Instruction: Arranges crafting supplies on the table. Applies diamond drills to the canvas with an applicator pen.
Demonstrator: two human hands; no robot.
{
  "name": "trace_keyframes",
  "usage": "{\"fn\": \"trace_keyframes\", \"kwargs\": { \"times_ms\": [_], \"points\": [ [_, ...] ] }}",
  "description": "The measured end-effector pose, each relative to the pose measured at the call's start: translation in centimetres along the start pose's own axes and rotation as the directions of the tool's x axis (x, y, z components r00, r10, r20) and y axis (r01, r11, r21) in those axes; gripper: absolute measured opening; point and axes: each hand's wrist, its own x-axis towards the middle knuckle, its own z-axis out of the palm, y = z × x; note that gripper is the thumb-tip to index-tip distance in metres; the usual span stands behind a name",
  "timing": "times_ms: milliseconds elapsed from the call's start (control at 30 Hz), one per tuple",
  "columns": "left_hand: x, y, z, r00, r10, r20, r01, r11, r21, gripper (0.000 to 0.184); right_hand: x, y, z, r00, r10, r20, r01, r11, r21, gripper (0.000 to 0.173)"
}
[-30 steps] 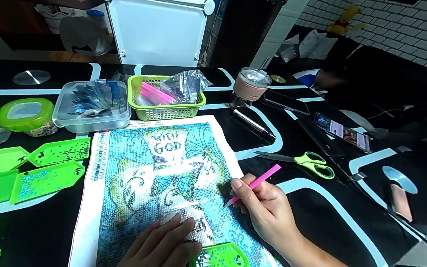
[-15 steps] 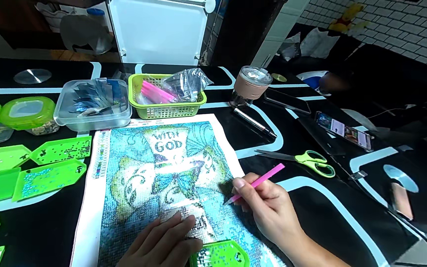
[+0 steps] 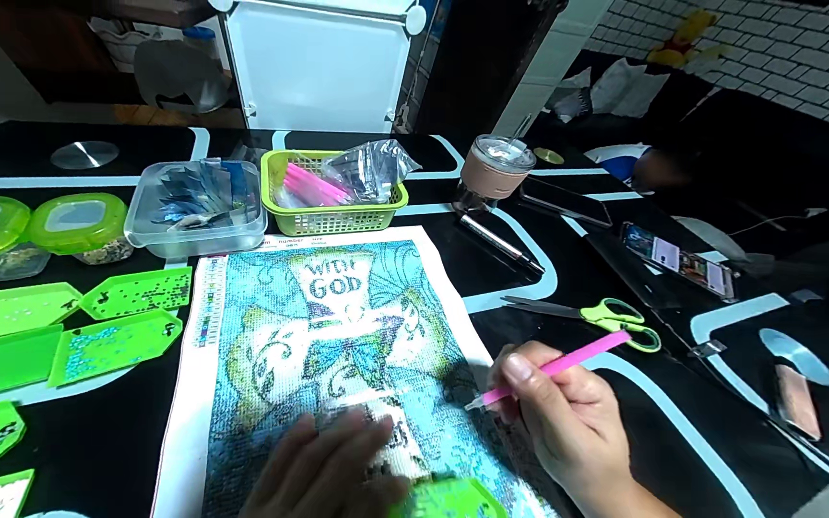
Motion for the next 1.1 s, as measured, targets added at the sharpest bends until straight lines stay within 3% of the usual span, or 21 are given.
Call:
{"fn": "trace_keyframes", "kwargs": {
  "times_ms": [100, 333, 500, 733, 1100],
  "points": [
    [0.0, -0.1, 0.0, 1.0, 0.004, -0.015, -0.004, 1.0, 0.004, 0.046, 0.3, -0.3, -0.2, 0.998, -0.001, -0.055, 0.001, 1.0, 0.011, 0.025],
    [0.2, -0.2, -0.3, 0.999, -0.037, -0.013, 0.037, 0.999, 0.004, 0.045, 0.0, 0.1, 0.1, 1.0, 0.007, 0.01, -0.007, 1.0, 0.025, 0.026],
    [0.2, -0.3, 0.4, 0.998, -0.055, 0.029, 0.055, 0.998, -0.015, 0.045, -0.7, 0.4, 0.8, 0.983, 0.013, 0.183, -0.021, 0.999, 0.041, 0.024],
    [0.2, -0.3, 0.6, 0.997, -0.076, 0.017, 0.077, 0.996, -0.033, 0.045, -1.1, 0.3, 1.8, 0.921, -0.109, 0.375, 0.141, 0.988, -0.057, 0.028],
    [0.2, -0.5, 0.8, 0.998, -0.065, 0.006, 0.066, 0.998, -0.02, 0.043, -1.1, 0.4, 1.8, 0.922, -0.121, 0.367, 0.19, 0.969, -0.157, 0.028]
  ]
}}
